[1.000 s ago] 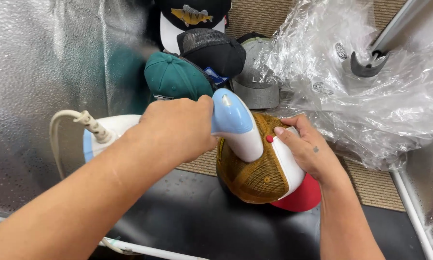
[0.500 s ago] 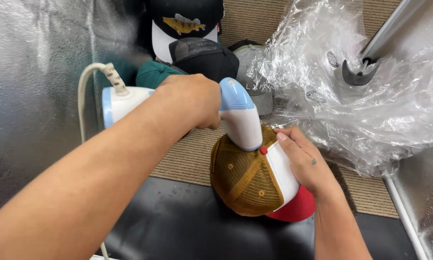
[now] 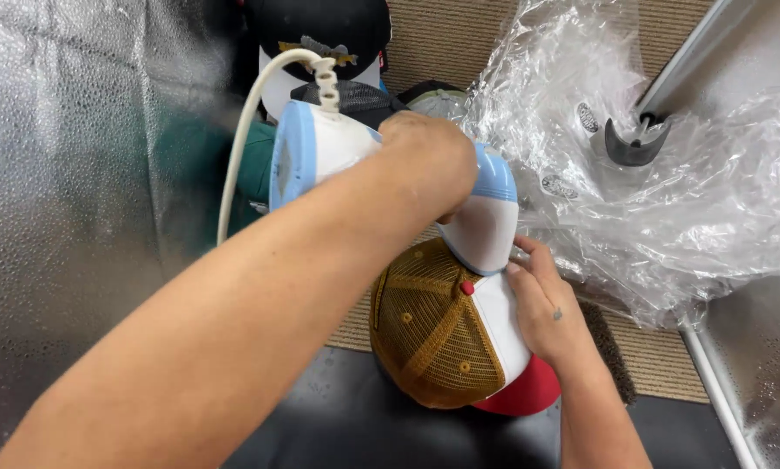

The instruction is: Brushing and steaming a red and white baseball cap to clean and shape it at a workstation.

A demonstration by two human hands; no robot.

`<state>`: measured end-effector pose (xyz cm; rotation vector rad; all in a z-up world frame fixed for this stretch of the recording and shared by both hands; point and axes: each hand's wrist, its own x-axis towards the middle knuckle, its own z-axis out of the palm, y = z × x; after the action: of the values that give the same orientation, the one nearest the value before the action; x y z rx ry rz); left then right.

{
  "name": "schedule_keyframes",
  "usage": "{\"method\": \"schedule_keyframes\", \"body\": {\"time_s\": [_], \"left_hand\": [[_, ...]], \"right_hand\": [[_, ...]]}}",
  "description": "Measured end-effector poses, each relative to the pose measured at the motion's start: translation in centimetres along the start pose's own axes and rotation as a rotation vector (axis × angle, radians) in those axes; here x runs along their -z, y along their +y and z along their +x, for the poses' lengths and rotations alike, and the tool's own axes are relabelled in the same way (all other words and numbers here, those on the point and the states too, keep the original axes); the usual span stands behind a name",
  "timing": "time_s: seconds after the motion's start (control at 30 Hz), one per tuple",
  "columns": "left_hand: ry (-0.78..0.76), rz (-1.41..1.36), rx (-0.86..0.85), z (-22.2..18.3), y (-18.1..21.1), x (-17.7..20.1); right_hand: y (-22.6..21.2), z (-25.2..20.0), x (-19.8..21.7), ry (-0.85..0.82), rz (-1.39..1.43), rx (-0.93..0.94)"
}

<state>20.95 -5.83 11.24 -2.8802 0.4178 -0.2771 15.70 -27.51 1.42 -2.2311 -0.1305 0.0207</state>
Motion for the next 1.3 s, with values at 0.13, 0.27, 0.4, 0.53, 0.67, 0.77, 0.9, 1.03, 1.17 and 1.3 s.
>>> {"method": "schedule_keyframes", "body": {"time_s": [0.13,0.27,0.4,0.53,0.67,0.77,0.9,1.03,1.17,1.3], "left_hand": [[0.022,0.066,-0.033,-1.3,-0.4,0.8],[-0.39,-0.046,0.18,-4.5,-2.4,3.2],[-0.448,-0.071,0.265,-6.7,-2.5,4.7],[-0.37,-0.137,0.232,-5.7,-1.8,3.3],[-0.293,-0.184,0.193,-4.4,-1.5,2.7],[-0.309,-0.183,0.199,-5.4,-1.6,2.7],[-0.393,-0.149,0.241,-8.0,-2.2,5.5],[-0.368,-0.163,0.255,-7.2,-2.5,3.2],[-0.418,-0.182,0.327,-5.8,-2.4,3.4],[-0.497,-0.168,0.397,-5.9,-2.6,3.0]], "right_hand": [[1.2,0.1,0.3,-0.002,-0.046,0.006],[1.8,0.4,-0.2,0.024,-0.043,-0.062],[0.9,-0.6,-0.2,0.091,-0.137,-0.126],[-2.1,-2.6,0.0,0.031,-0.032,-0.155],[-0.9,-1.5,-0.3,0.06,0.236,-0.075],[0.2,-1.2,0.1,0.051,0.244,-0.04],[0.0,0.1,-0.7,0.019,0.313,0.016],[0.0,-1.0,-0.8,-0.047,0.444,-0.009],[1.5,-3.1,-1.2,0.018,-0.067,0.072],[1.6,-4.0,-2.7,0.084,-0.121,0.062]]}}
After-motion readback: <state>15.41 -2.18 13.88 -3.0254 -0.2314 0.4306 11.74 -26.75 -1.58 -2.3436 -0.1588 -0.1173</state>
